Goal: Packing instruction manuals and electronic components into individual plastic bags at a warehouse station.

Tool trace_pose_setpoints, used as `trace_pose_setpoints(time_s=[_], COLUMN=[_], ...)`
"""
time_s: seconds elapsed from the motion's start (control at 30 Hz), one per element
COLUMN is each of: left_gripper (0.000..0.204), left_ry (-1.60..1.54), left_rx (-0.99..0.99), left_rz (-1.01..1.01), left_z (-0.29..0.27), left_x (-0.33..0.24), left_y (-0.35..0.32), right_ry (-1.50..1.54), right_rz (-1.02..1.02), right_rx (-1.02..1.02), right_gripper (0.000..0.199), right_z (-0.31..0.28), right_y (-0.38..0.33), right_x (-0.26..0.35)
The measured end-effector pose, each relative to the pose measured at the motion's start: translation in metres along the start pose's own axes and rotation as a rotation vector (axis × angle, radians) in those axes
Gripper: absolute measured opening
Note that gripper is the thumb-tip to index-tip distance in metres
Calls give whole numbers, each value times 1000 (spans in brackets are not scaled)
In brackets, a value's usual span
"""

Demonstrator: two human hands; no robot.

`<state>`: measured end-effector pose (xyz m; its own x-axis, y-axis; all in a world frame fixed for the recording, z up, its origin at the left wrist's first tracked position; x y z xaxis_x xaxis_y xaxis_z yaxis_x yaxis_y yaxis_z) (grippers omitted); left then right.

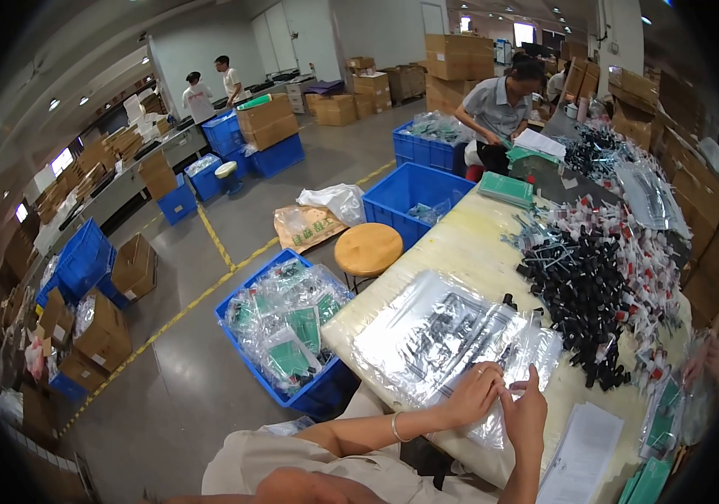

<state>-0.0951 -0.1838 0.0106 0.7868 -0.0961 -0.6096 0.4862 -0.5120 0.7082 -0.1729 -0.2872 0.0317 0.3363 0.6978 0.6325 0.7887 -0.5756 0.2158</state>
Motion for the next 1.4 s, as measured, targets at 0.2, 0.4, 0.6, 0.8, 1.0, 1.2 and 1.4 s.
trace_pose_setpoints(time_s=[0.2,0.4,0.6,0.8,1.0,1.2,1.4], left_gripper=[11,16,31,32,42,41,34], left_ry=[-93,-99,-17,-106,-196,-137,-128], left_rx=[12,151,167,239,366,414,397], left_rz=[-46,-100,-58,-137,-226,-199,-200], left_z=[-2,3,8,11,10,11,9], left_x=[-1,-1,0,5,-10,-15,-11], left_y=[0,0,-4,-3,4,2,-2], right_ry=[674,926,1006,973,978,911,891], right_rz=[316,398,403,398,326,346,290], right_rx=[204,349,413,439,382,370,370], right_gripper=[18,10,8,10,14,17,18], right_z=[14,18,17,17,22,24,29], right_y=[15,11,6,6,6,4,3], right_x=[-44,-51,-49,-44,-44,-41,-40])
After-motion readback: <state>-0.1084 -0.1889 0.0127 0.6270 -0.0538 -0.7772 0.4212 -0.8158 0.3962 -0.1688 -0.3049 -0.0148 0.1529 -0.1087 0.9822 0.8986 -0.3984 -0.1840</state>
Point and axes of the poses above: each hand's wrist, its own y-axis towards the middle knuckle, its own z-axis out of the palm, x = y × z, the point moved 7 cm from there along y, towards the middle knuckle, and after that the axes turned 4 degrees about z, right-handed, at the moved point
